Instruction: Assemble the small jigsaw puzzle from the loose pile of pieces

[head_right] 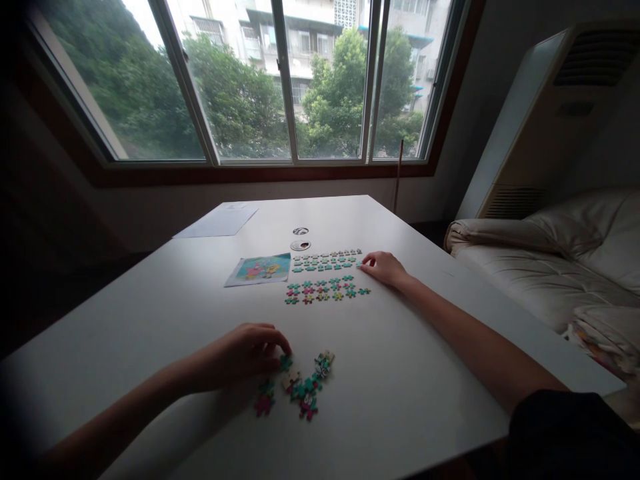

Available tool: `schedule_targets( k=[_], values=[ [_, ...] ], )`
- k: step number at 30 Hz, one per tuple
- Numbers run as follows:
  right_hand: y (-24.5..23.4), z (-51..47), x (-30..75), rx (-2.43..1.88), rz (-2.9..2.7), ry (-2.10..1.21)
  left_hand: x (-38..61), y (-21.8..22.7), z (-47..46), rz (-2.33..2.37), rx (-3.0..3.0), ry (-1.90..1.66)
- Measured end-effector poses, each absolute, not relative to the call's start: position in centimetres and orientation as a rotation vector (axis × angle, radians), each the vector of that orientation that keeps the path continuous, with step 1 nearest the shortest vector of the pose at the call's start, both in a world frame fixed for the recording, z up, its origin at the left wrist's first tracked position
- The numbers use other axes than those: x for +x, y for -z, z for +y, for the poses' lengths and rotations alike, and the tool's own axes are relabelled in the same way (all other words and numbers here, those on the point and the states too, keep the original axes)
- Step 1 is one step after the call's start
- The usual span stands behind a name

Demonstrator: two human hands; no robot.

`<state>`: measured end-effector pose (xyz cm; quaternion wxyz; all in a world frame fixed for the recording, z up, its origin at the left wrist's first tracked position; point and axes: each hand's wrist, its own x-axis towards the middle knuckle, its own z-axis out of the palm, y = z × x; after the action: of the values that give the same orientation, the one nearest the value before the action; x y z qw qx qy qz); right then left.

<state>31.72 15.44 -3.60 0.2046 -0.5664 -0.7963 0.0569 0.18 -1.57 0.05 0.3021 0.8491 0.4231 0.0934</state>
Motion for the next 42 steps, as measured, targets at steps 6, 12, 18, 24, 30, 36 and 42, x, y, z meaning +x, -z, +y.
schedule_targets(
  k=[6,12,18,24,30,36,42],
  values=[
    [3.5,15.6,31.5,-1.557,-2.237,-0.142,0.1,-0.1,-1.7,1.115,2.266,-0.244],
    [3.5,15.8,31.2,-1.548,-2.236,-0.131,0.2,0.2,-1.7,1.092,2.255,-0.263],
    [2.9,14.2,30.3,-1.491,-2.222,-0.089,0.2,0.4,-1.6,1.078,2.277,-0.277],
    [2.0,10.1,27.0,-1.158,-2.297,-0.133,0.1,0.0,-1.4,1.098,2.291,-0.314],
    [1.4,3.4,24.0,-0.812,-2.436,-0.224,1.3,-0.4,-1.9,1.119,2.15,-0.438],
    [1.2,0.2,23.4,-0.641,-2.441,-0.202,2.3,0.0,-1.6,1.148,1.884,-0.724],
    [1.3,0.5,23.2,-0.681,-2.365,-0.153,2.4,0.3,-1.2,1.119,1.779,-0.774]
  ],
)
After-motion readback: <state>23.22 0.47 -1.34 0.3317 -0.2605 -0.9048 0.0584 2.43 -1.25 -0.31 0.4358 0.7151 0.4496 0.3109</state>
